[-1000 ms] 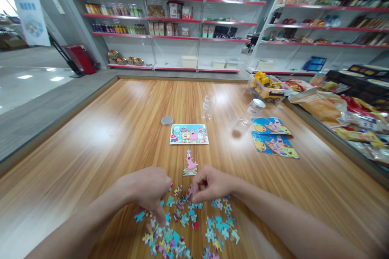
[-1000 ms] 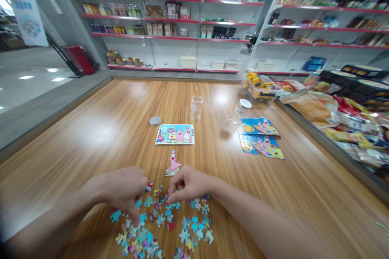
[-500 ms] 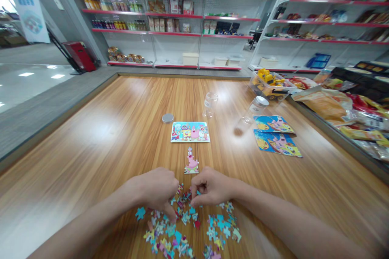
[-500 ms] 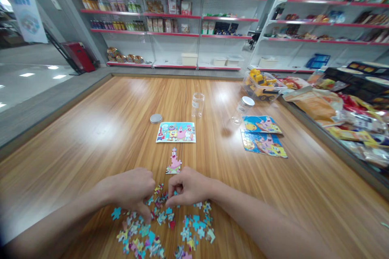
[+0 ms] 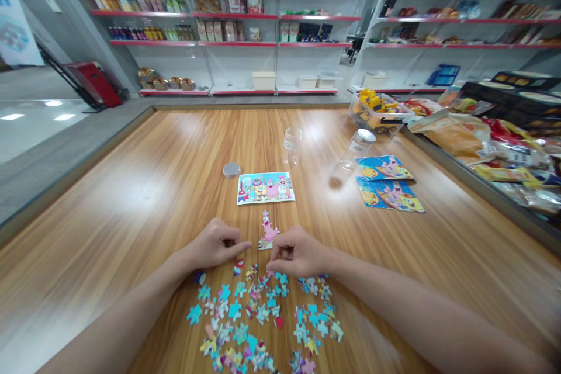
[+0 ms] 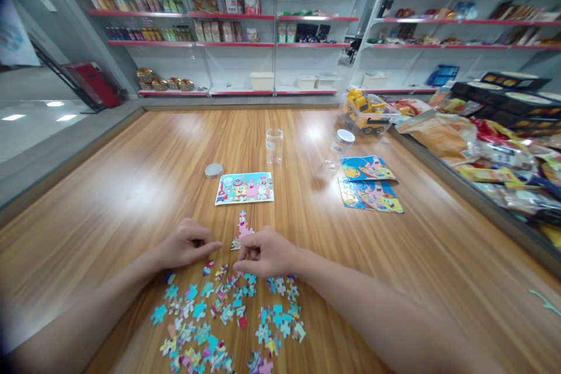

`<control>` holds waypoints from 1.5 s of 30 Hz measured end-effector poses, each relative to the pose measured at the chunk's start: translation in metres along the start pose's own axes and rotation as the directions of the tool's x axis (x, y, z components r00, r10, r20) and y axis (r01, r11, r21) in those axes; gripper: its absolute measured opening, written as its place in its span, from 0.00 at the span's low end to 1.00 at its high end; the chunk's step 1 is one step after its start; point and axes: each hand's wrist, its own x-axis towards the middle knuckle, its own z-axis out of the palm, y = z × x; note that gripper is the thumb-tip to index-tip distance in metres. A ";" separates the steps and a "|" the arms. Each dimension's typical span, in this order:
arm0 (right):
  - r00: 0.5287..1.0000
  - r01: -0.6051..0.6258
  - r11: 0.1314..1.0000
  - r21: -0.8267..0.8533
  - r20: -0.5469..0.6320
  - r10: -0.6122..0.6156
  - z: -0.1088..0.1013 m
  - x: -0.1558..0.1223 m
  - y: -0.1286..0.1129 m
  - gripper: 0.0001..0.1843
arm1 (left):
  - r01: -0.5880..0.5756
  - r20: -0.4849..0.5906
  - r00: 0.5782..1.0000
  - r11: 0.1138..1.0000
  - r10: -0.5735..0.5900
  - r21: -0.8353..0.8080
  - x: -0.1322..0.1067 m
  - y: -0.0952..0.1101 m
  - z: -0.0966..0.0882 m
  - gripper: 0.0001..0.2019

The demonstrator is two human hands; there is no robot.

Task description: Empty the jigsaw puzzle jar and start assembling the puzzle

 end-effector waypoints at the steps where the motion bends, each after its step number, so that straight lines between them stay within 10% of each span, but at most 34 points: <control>1: 0.999 0.010 1.000 -0.019 -0.033 -0.010 0.001 -0.001 0.000 0.15 | 0.008 -0.045 0.999 1.000 -0.008 -0.009 -0.002 -0.002 0.000 0.22; 10: 0.923 -0.079 0.933 -0.352 -0.380 -0.065 -0.004 0.001 0.002 0.22 | -0.082 -0.074 0.994 0.997 0.081 -0.015 -0.001 -0.001 -0.001 0.08; 24: 0.957 -0.236 0.724 -0.649 -0.286 0.056 -0.010 -0.001 -0.001 0.15 | -0.166 0.073 0.986 0.947 0.151 0.274 0.007 0.001 0.006 0.19; 45: 0.960 -0.257 0.680 -0.687 -0.261 0.100 -0.010 0.001 -0.003 0.20 | -0.117 0.098 0.991 0.947 0.091 0.301 0.010 0.002 0.009 0.20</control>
